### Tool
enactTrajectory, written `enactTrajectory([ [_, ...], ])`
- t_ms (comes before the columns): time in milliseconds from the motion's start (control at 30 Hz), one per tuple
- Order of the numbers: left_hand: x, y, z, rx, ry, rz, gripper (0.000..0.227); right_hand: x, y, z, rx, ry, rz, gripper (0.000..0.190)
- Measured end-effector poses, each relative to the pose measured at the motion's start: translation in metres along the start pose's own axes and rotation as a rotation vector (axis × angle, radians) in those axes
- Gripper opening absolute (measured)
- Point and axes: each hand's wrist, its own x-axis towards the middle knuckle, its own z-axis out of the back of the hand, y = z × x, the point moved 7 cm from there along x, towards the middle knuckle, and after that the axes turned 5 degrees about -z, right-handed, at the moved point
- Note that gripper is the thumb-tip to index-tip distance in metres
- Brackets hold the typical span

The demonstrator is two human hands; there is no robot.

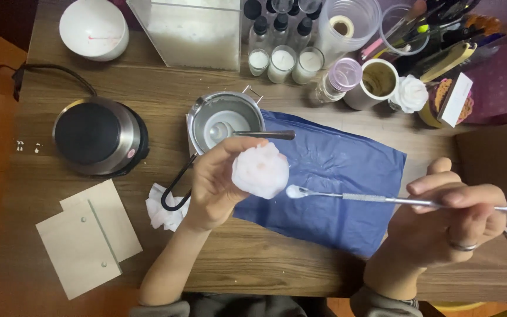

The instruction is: Refining a wax flower by pouring melted wax over it and shaping the petals with fingers and a tool.

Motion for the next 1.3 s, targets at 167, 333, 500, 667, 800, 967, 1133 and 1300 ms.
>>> enactTrajectory([
  [167, -0.007, 0.007, 0.005, 0.106, -0.023, 0.041, 0.05, 0.0, 0.005, -0.005, -0.04, 0.067, 0.032, 0.022],
  [333, -0.006, 0.006, 0.001, 0.073, -0.011, 0.05, 0.047, -0.001, 0.007, -0.003, -0.071, 0.063, 0.059, 0.023],
  [500, -0.006, 0.006, -0.001, 0.051, 0.008, 0.047, 0.046, -0.002, 0.009, 0.003, -0.094, 0.022, 0.11, 0.022],
  [667, -0.007, 0.006, 0.001, 0.05, -0.009, 0.053, 0.048, -0.002, 0.009, 0.003, -0.124, 0.022, 0.079, 0.022],
  [800, -0.006, 0.004, 0.001, 0.097, 0.0, 0.038, 0.042, -0.003, 0.01, 0.002, -0.128, 0.055, 0.099, 0.023],
  [967, -0.006, 0.004, 0.003, 0.134, -0.011, 0.033, 0.046, -0.004, 0.016, -0.005, -0.153, 0.012, 0.067, 0.024],
  [1133, -0.007, 0.002, 0.003, 0.119, -0.006, 0.031, 0.043, -0.013, 0.015, 0.008, -0.083, 0.034, 0.162, 0.01],
  [1300, -0.008, 0.0, 0.005, 0.07, -0.006, 0.017, 0.046, 0.002, 0.002, 0.01, 0.039, -0.004, 0.158, 0.02],
])
